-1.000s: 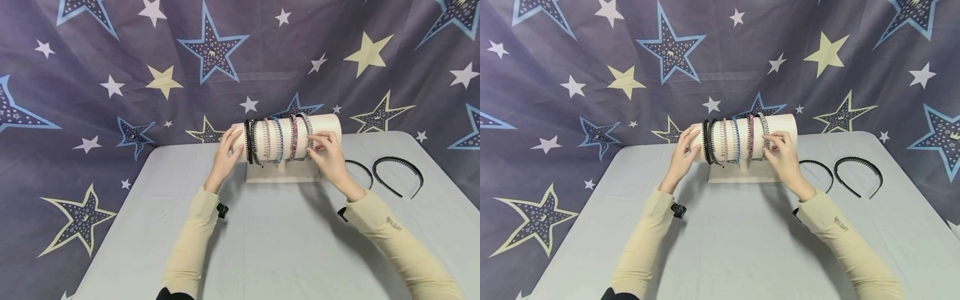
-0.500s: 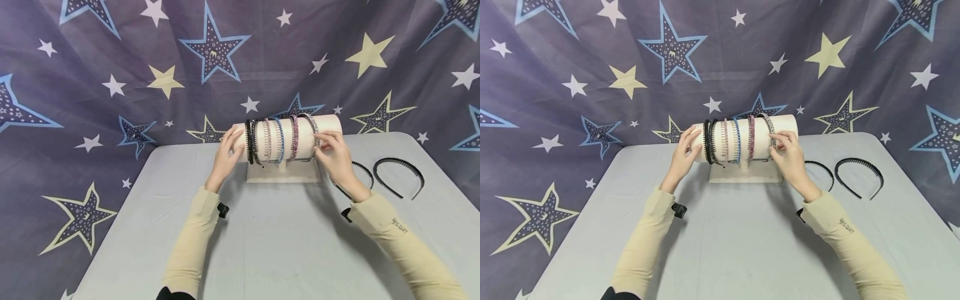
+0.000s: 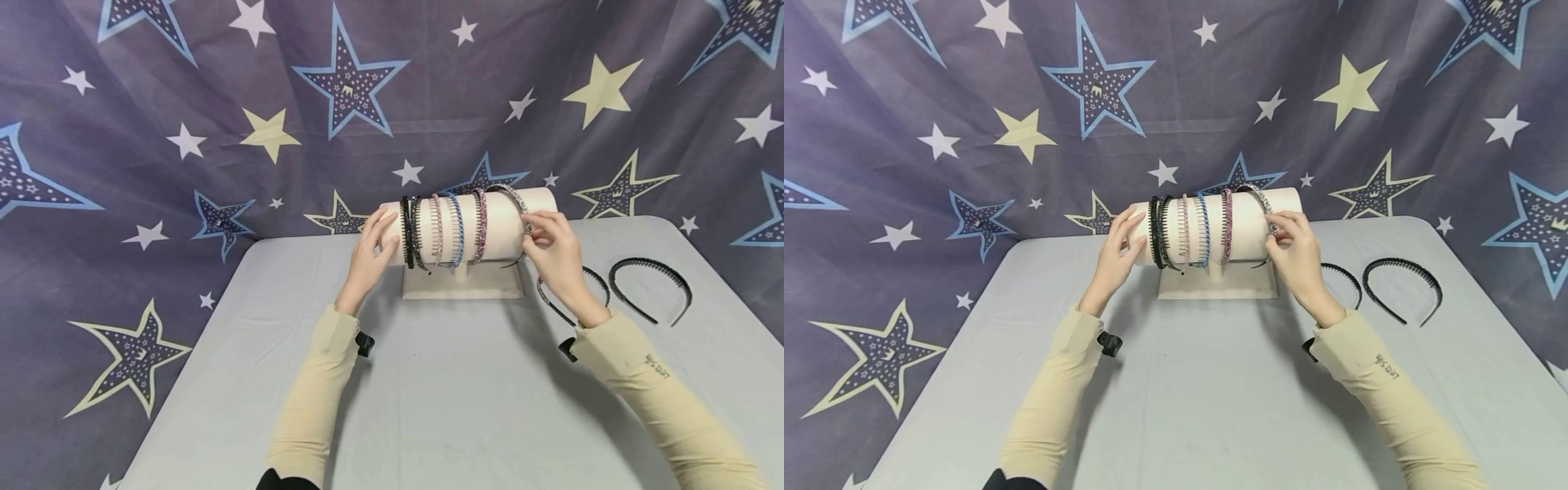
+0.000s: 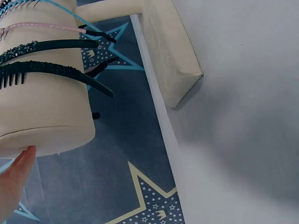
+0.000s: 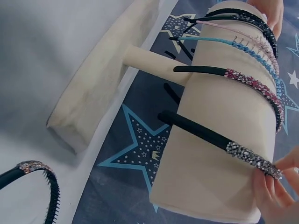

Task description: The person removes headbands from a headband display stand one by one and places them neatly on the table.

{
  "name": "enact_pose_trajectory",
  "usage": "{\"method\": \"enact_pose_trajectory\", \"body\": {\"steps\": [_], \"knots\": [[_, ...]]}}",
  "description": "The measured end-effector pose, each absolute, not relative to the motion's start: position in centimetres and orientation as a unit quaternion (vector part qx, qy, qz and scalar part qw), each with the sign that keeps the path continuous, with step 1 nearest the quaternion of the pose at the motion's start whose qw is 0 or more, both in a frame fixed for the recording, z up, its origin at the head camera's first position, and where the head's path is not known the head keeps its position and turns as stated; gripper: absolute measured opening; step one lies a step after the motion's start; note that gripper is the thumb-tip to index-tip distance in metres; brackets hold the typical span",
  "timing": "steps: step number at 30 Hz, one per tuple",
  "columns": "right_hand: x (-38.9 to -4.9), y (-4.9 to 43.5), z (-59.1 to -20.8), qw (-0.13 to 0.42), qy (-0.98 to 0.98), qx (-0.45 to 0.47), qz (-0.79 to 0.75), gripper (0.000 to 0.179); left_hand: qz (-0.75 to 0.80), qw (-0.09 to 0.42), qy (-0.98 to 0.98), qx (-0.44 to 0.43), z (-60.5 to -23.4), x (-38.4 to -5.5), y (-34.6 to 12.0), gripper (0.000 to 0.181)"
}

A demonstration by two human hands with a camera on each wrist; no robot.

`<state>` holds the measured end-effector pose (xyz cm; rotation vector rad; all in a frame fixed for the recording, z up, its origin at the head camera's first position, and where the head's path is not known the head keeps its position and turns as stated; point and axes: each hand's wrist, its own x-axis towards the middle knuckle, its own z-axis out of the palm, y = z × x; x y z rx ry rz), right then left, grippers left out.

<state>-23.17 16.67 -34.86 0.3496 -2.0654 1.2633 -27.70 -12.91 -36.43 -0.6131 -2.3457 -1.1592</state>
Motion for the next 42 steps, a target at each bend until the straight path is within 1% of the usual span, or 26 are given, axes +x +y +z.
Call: {"method": "enact_pose_trajectory", "body": {"steps": [5,8,14,22,28,33,37,40,42], "knots": [[-23.3,16.8,-34.7,0.327,-0.796,0.126,0.494,0.033,-0.420,0.225,-0.850,-0.224,-36.4,-27.6,-12.9,0.040],[-23.2,16.9,-34.4,0.325,-0.800,0.136,0.486,0.031,-0.422,0.226,-0.849,-0.224,-36.4,-27.6,-12.9,0.040],[-23.4,17.0,-34.2,0.345,-0.795,0.158,0.474,0.030,-0.421,0.229,-0.849,-0.223,-36.3,-27.6,-12.9,0.040],[-23.5,16.9,-34.2,0.363,-0.801,0.137,0.457,0.030,-0.421,0.228,-0.849,-0.222,-36.3,-27.6,-12.8,0.041],[-23.3,16.4,-34.5,0.356,-0.798,0.125,0.470,0.027,-0.421,0.224,-0.851,-0.221,-36.4,-27.6,-12.9,0.041],[-23.3,16.0,-34.7,0.349,-0.797,0.140,0.473,0.028,-0.423,0.224,-0.850,-0.221,-36.5,-27.6,-12.9,0.041],[-23.3,15.7,-34.6,0.370,-0.805,0.146,0.440,0.028,-0.420,0.228,-0.850,-0.222,-36.5,-27.6,-13.0,0.041],[-23.2,15.5,-34.5,0.391,-0.810,0.128,0.418,0.028,-0.419,0.230,-0.850,-0.223,-36.5,-27.7,-13.0,0.041],[-23.1,15.6,-34.4,0.395,-0.809,0.113,0.420,0.027,-0.420,0.229,-0.850,-0.223,-36.6,-27.7,-12.9,0.041]]}}
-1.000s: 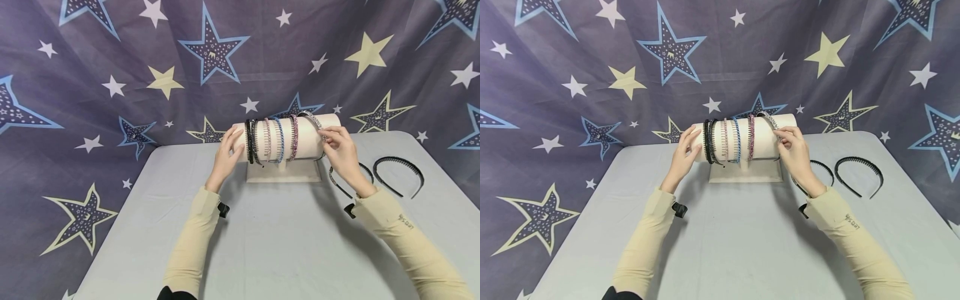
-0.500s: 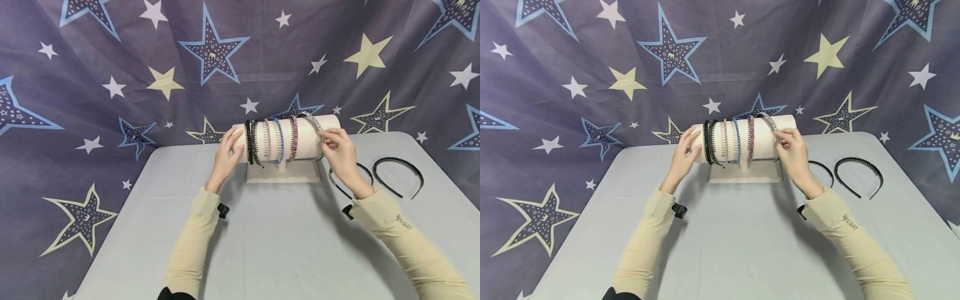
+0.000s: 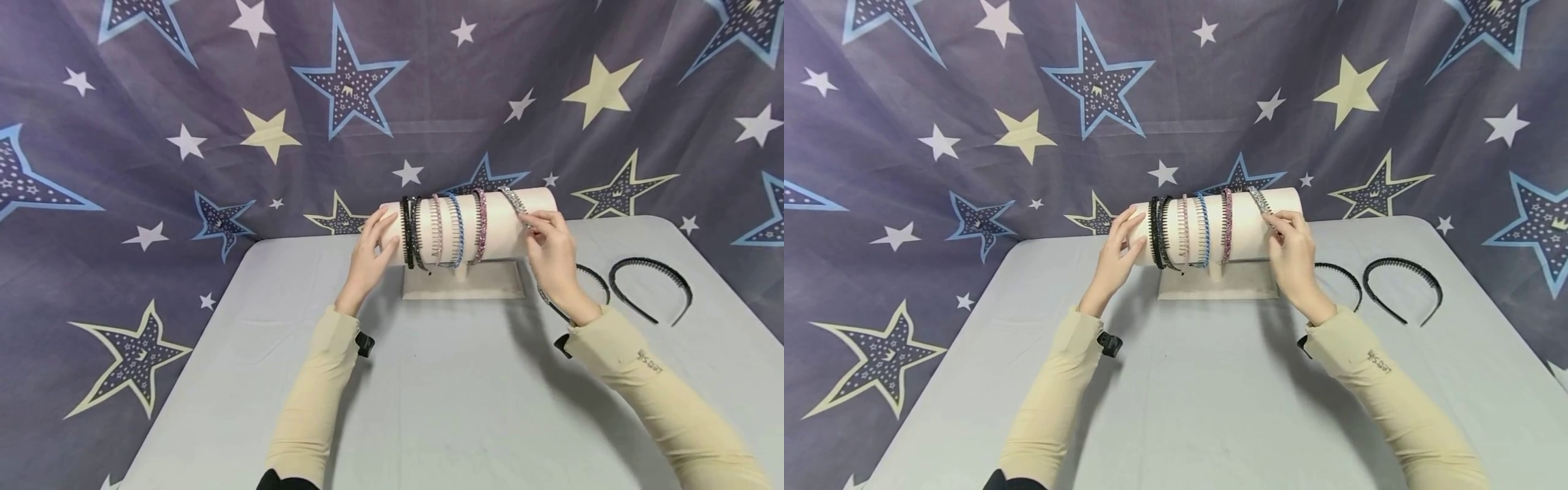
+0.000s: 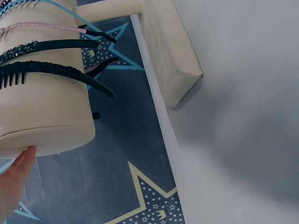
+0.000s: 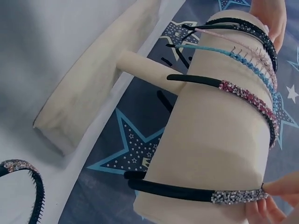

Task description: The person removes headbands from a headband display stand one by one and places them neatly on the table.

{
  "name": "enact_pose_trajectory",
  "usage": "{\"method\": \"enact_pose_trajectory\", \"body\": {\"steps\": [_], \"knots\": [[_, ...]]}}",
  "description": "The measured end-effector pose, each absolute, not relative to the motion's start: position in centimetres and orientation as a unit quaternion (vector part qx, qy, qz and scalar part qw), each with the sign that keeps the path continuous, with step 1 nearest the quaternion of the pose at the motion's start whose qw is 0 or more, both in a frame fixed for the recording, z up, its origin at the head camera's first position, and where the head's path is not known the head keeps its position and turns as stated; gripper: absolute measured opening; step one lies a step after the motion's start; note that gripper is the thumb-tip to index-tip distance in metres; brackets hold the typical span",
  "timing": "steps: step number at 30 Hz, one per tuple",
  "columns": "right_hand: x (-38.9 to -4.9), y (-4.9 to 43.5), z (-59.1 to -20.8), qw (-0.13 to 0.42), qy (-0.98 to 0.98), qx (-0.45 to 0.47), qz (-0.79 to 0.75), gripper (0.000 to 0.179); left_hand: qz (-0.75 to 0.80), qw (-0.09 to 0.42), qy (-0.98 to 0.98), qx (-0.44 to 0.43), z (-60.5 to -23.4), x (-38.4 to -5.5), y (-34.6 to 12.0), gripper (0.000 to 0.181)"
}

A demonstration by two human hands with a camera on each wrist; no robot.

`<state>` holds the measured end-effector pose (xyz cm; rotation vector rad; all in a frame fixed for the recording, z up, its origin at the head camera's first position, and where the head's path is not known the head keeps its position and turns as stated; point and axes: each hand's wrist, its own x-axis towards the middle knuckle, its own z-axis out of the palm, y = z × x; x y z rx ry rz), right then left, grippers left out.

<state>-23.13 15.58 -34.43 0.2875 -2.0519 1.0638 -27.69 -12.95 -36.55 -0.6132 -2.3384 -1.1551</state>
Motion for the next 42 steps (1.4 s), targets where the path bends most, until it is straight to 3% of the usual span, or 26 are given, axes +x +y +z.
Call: {"method": "enact_pose_trajectory", "body": {"steps": [18,27,42], "knots": [[-23.3,18.1,-34.2,0.359,-0.819,0.056,0.444,0.028,-0.419,0.232,-0.849,-0.223,-36.4,-27.7,-12.9,0.041],[-23.2,18.5,-34.5,0.372,-0.809,0.077,0.448,0.029,-0.419,0.234,-0.848,-0.224,-36.4,-27.8,-12.9,0.041],[-22.7,19.2,-34.3,0.350,-0.832,0.026,0.430,0.030,-0.420,0.234,-0.848,-0.224,-36.5,-27.6,-12.9,0.041]]}}
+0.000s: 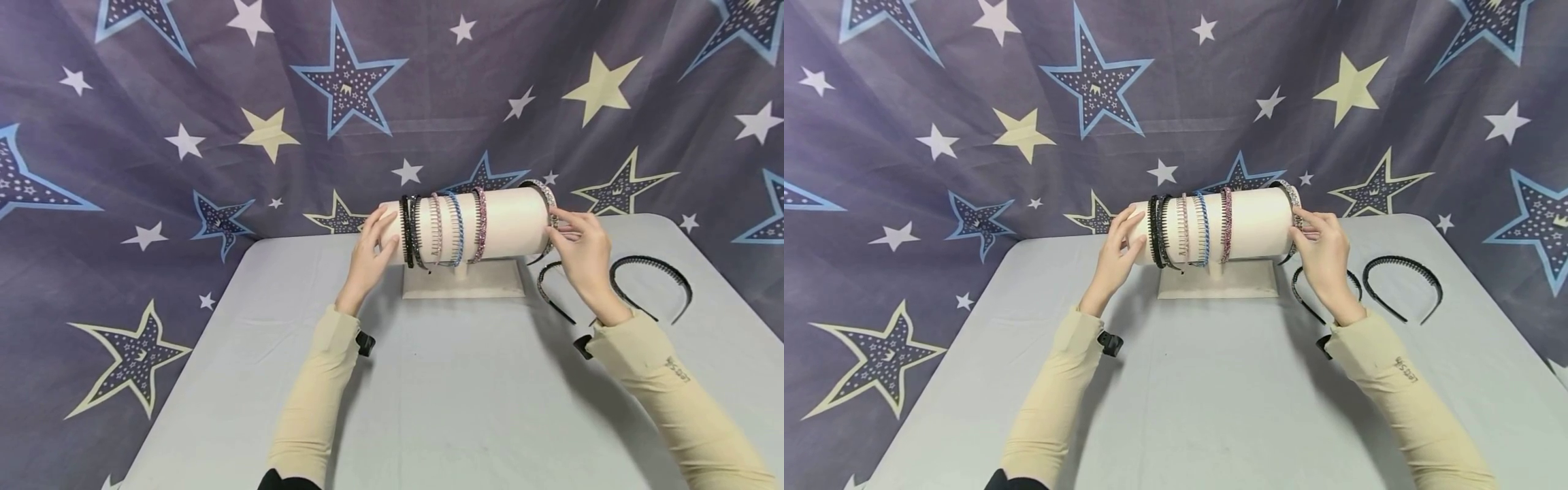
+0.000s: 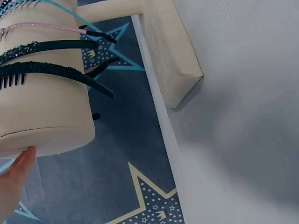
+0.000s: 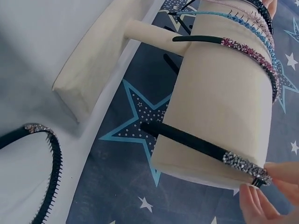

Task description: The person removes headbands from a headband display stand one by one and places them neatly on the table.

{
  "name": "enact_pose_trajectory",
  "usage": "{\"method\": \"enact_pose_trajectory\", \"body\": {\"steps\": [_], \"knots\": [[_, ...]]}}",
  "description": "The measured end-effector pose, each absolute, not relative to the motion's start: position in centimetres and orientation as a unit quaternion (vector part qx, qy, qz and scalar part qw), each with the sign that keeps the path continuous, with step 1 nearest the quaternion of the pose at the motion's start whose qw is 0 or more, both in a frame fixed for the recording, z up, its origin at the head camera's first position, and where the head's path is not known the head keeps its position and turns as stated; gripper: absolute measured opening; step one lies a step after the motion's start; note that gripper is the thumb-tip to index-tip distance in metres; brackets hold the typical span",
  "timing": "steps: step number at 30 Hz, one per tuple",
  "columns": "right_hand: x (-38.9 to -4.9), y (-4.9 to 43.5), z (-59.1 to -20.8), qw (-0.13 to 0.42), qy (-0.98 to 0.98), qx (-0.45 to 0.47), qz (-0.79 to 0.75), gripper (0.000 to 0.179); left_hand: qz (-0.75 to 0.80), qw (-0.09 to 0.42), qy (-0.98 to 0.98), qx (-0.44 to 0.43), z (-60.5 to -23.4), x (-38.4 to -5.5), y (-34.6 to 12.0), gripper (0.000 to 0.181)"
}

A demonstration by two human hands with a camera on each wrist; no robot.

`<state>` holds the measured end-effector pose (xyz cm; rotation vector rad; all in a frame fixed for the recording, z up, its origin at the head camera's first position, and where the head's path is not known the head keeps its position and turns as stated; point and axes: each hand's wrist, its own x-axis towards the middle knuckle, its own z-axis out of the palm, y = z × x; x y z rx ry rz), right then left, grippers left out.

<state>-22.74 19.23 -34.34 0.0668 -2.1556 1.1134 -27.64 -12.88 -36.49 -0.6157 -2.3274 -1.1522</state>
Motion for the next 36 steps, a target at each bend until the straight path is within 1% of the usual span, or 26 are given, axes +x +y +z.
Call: {"method": "enact_pose_trajectory", "body": {"steps": [8,16,19,28,31,34,36], "knots": [[-22.8,20.0,-34.4,0.345,-0.823,0.020,0.450,0.030,-0.421,0.232,-0.849,-0.219,-36.5,-27.6,-12.9,0.040],[-23.3,21.1,-34.5,0.291,-0.790,-0.024,0.538,0.032,-0.425,0.228,-0.848,-0.220,-36.5,-27.5,-12.9,0.040],[-23.6,21.6,-34.5,0.281,-0.770,-0.031,0.572,0.033,-0.424,0.229,-0.848,-0.221,-36.5,-27.6,-12.9,0.040],[-24.1,23.1,-34.8,0.270,-0.744,-0.046,0.610,0.035,-0.425,0.230,-0.847,-0.224,-36.5,-27.5,-12.8,0.041],[-24.0,23.8,-34.9,0.277,-0.742,-0.045,0.609,0.034,-0.424,0.231,-0.847,-0.224,-36.5,-27.5,-12.8,0.041],[-25.0,25.7,-36.4,0.280,-0.730,-0.035,0.622,0.033,-0.423,0.230,-0.847,-0.224,-36.4,-27.5,-12.8,0.040],[-26.5,27.8,-38.5,0.278,-0.719,-0.034,0.637,0.033,-0.424,0.229,-0.847,-0.224,-36.3,-27.5,-12.8,0.040]]}}
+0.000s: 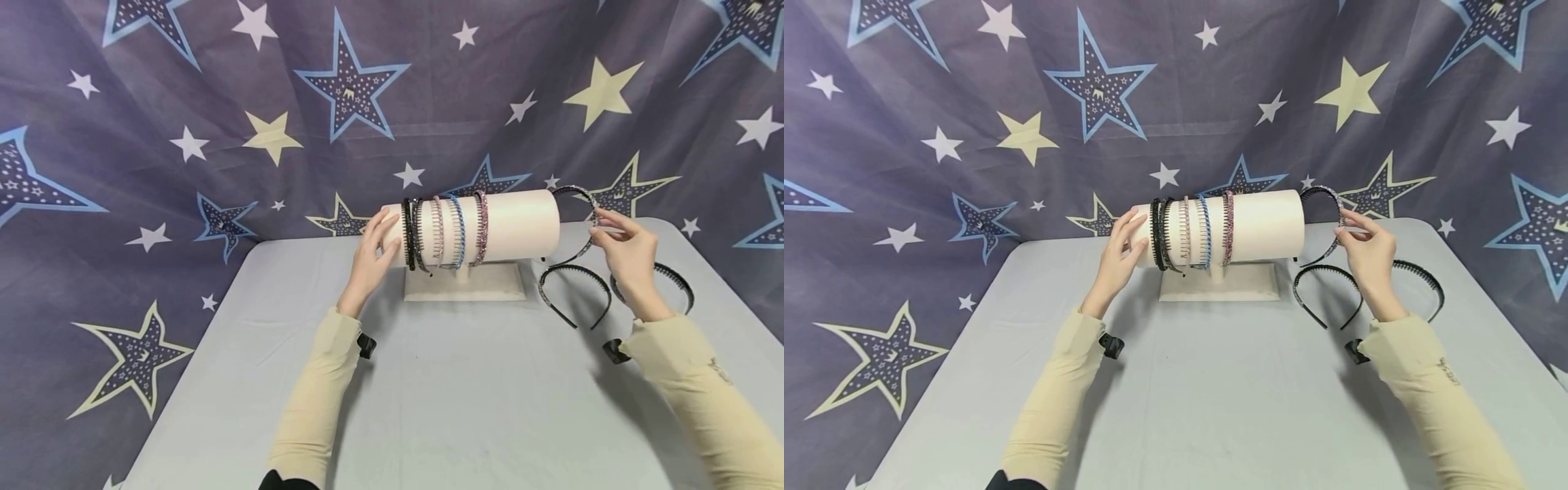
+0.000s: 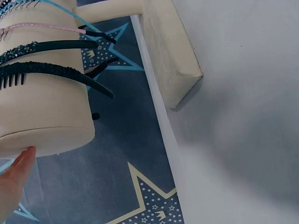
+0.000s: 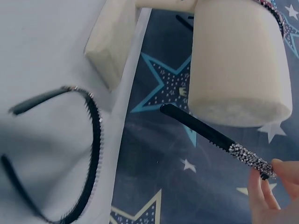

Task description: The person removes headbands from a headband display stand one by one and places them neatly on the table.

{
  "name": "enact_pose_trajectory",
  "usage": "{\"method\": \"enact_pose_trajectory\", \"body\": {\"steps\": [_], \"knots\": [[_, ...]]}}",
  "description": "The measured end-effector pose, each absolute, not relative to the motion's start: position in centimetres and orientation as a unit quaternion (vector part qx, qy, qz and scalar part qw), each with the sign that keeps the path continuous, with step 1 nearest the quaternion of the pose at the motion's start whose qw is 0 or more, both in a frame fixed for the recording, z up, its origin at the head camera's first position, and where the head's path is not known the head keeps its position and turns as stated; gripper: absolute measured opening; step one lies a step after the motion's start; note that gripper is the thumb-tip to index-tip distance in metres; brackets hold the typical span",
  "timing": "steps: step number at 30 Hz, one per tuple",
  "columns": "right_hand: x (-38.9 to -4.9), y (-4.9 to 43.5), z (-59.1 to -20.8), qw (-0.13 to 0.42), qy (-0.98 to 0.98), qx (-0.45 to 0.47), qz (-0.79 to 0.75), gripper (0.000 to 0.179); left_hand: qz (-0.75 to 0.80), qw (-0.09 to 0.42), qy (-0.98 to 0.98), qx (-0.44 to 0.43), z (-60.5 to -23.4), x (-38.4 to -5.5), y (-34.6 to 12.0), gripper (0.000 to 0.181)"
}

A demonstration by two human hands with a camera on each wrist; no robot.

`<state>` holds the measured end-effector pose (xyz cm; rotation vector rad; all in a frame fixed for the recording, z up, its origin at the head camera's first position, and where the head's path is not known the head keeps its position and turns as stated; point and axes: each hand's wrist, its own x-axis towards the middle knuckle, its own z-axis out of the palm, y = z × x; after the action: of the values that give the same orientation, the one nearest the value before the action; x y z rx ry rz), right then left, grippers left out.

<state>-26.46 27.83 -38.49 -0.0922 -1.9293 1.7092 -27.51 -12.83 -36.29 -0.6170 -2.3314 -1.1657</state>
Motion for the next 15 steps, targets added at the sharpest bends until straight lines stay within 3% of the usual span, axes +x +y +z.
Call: {"method": "enact_pose_trajectory", "body": {"steps": [9,15], "knots": [[-32.1,37.1,-47.9,0.284,-0.755,-0.032,0.591,0.043,-0.429,0.223,-0.848,-0.219,-36.3,-27.5,-12.8,0.040],[-31.1,38.4,-48.8,0.274,-0.775,-0.049,0.568,0.042,-0.427,0.226,-0.847,-0.221,-36.4,-27.5,-12.9,0.041]]}}
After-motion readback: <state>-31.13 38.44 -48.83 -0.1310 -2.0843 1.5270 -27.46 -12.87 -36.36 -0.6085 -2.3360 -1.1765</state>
